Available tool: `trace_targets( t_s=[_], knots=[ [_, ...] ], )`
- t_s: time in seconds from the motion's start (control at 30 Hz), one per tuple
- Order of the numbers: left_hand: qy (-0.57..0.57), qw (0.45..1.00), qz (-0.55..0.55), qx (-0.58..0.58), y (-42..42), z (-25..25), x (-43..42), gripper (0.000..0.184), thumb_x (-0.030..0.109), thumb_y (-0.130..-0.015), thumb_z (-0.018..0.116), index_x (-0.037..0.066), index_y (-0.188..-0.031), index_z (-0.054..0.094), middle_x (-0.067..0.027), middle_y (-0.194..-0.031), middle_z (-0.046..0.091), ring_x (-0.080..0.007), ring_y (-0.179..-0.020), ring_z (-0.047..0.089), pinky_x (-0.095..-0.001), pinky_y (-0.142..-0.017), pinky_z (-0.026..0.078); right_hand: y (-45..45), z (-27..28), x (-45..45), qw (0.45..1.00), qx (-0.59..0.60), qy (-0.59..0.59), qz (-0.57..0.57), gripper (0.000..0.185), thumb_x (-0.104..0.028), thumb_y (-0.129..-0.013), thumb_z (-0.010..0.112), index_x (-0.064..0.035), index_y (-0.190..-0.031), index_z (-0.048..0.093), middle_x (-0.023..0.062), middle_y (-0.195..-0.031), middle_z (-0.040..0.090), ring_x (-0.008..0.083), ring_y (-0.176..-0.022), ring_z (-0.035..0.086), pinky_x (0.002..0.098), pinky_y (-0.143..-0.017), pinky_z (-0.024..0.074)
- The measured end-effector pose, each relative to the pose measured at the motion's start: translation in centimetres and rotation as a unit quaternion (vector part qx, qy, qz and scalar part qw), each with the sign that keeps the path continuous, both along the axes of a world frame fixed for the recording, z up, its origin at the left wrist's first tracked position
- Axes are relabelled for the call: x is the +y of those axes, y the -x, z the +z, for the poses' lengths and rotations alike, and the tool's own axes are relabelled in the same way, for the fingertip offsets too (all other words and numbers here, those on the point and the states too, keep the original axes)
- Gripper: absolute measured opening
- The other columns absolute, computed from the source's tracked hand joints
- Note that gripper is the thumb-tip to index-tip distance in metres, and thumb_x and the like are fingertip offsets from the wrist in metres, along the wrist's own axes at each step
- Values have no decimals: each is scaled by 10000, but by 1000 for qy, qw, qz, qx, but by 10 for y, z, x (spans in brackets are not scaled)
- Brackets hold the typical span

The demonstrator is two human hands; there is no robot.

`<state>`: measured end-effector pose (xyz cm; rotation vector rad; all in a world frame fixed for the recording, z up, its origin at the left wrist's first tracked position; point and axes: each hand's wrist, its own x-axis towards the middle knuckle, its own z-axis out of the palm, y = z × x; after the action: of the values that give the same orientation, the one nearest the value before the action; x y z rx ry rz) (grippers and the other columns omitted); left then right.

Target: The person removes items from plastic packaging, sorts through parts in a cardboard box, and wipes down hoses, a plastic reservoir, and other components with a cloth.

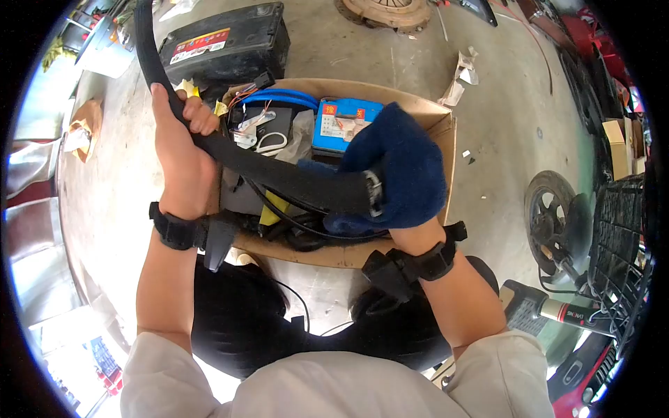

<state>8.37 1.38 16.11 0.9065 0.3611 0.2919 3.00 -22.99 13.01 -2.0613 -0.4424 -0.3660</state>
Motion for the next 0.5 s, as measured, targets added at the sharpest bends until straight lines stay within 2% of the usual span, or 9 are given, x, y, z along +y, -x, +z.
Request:
trace_targets(
  t_s=[0.13,0.2,0.27,0.33,0.4,0.5],
  knots=[
    [20,999,-21,22,7,-4,-14,306,354,-927,511,83,-823,416,2,-634,353,-95,-548,322,-242,-507,315,-5,-6,-12,977,139,-157,-34,294,-32,-671,683,-23,-938,561,94,-857,626,206,-787,613,297,-701,495],
    [41,998,-25,42,13,-4,-28,304,350,-929,510,81,-825,413,1,-639,356,-101,-549,324,-246,-514,317,-12,-3,-25,964,165,-200,-62,296,-3,-678,687,-22,-943,555,78,-876,627,182,-803,612,285,-717,496],
    [73,995,-33,67,21,-9,-28,299,347,-934,501,80,-833,414,-3,-648,362,-108,-557,331,-252,-528,323,-24,6,-48,966,131,-208,-86,300,27,-686,690,-20,-947,550,62,-895,629,159,-819,610,273,-733,497],
    [91,991,-22,91,31,-20,-33,295,348,-937,495,82,-836,417,-6,-652,367,-110,-564,334,-257,-533,326,-28,25,-69,985,50,-152,-67,301,24,-705,664,-4,-989,569,93,-955,636,179,-857,617,289,-779,502],
    [89,991,-15,102,45,-34,-41,288,354,-942,482,90,-851,411,-10,-656,381,-125,-583,372,-270,-555,358,-35,33,-98,981,5,-163,-102,305,18,-706,664,-4,-995,569,97,-962,634,183,-862,616,294,-783,501],
    [76,975,-15,206,65,-42,-67,283,345,-947,471,86,-867,390,-18,-683,405,-141,-605,415,-286,-588,402,-35,35,-127,974,-13,-180,-138,310,10,-708,664,-4,-1003,568,104,-973,631,190,-871,615,301,-790,499]
  ],
)
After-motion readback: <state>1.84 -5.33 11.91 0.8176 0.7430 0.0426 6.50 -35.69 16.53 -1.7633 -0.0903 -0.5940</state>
